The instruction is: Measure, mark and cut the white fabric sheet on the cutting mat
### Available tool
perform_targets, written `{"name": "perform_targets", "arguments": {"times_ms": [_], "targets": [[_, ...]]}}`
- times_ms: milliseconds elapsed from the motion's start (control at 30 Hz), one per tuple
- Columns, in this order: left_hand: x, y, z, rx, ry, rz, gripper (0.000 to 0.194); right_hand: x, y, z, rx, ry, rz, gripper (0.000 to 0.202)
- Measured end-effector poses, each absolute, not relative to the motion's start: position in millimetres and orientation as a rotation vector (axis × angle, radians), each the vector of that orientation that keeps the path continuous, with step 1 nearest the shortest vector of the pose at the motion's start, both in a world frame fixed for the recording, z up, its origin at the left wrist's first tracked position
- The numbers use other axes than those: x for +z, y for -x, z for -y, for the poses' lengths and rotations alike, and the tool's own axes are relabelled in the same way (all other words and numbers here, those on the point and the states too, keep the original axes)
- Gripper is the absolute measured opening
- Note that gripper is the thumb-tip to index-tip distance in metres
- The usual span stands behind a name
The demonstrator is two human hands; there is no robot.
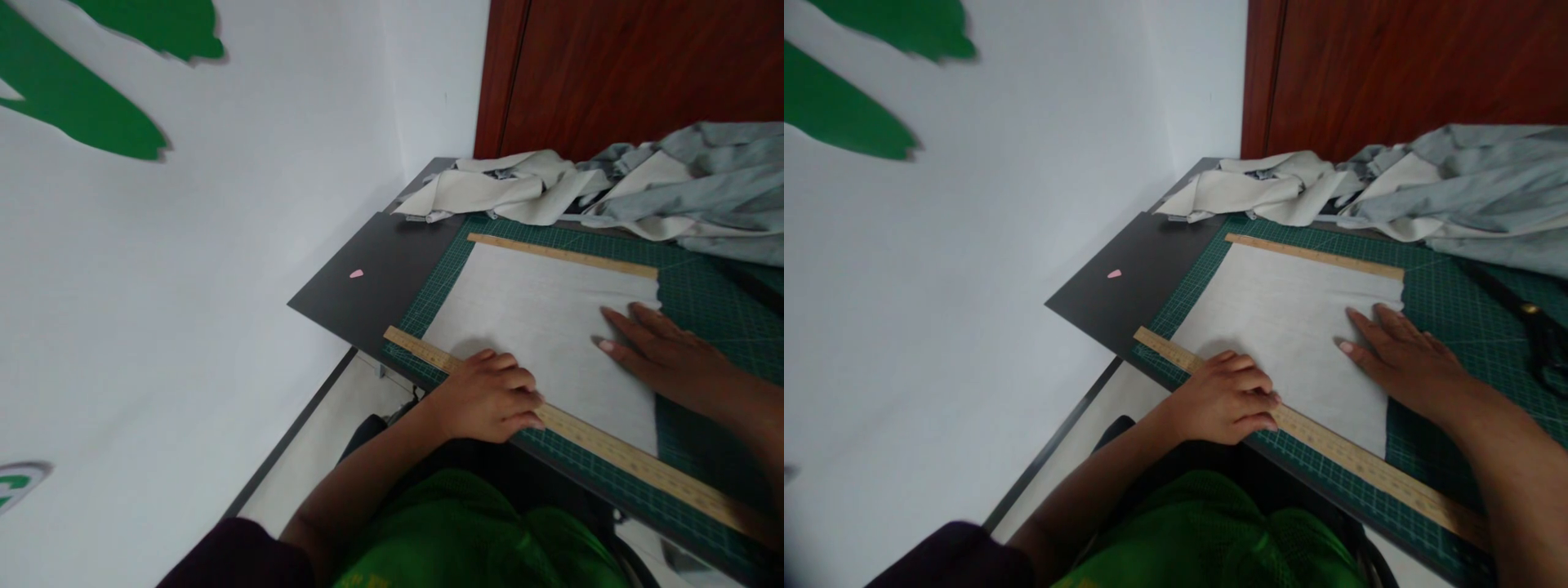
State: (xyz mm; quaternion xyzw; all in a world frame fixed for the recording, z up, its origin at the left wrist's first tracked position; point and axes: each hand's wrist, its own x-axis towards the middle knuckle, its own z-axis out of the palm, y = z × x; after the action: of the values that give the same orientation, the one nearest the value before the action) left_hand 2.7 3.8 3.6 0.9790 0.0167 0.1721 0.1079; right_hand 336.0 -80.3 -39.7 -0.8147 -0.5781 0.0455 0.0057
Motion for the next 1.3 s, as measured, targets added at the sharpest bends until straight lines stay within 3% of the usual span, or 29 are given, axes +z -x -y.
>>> {"name": "perform_targets", "arguments": {"times_ms": [233,333,533,633,767,1000,1133,1300], "targets": [[0,-2,-5,0.512,-2.910,-0.054,0.035,-20,-315,79,0.120,2.503,1.802,0.077],[0,-2,-5,0.509,-2.906,-0.072,0.034,-11,-306,77,0.038,2.299,1.872,0.079],[5,-3,-5,0.514,-2.871,-0.077,0.026,15,-278,78,0.160,1.838,2.106,0.058],[5,-5,-7,0.538,-2.861,-0.096,0.025,20,-266,78,0.144,2.032,2.056,0.065],[3,-6,-9,0.560,-2.838,-0.088,0.023,22,-256,78,0.399,2.111,2.099,0.076],[4,-5,-8,0.570,-2.788,-0.122,0.021,33,-246,77,0.460,1.895,2.142,0.065],[4,-5,-8,0.564,-2.769,-0.132,0.019,20,-254,75,0.321,2.109,2.012,0.080],[5,-4,-8,0.559,-2.781,-0.129,0.016,15,-265,75,0.385,2.221,2.009,0.096]]}}
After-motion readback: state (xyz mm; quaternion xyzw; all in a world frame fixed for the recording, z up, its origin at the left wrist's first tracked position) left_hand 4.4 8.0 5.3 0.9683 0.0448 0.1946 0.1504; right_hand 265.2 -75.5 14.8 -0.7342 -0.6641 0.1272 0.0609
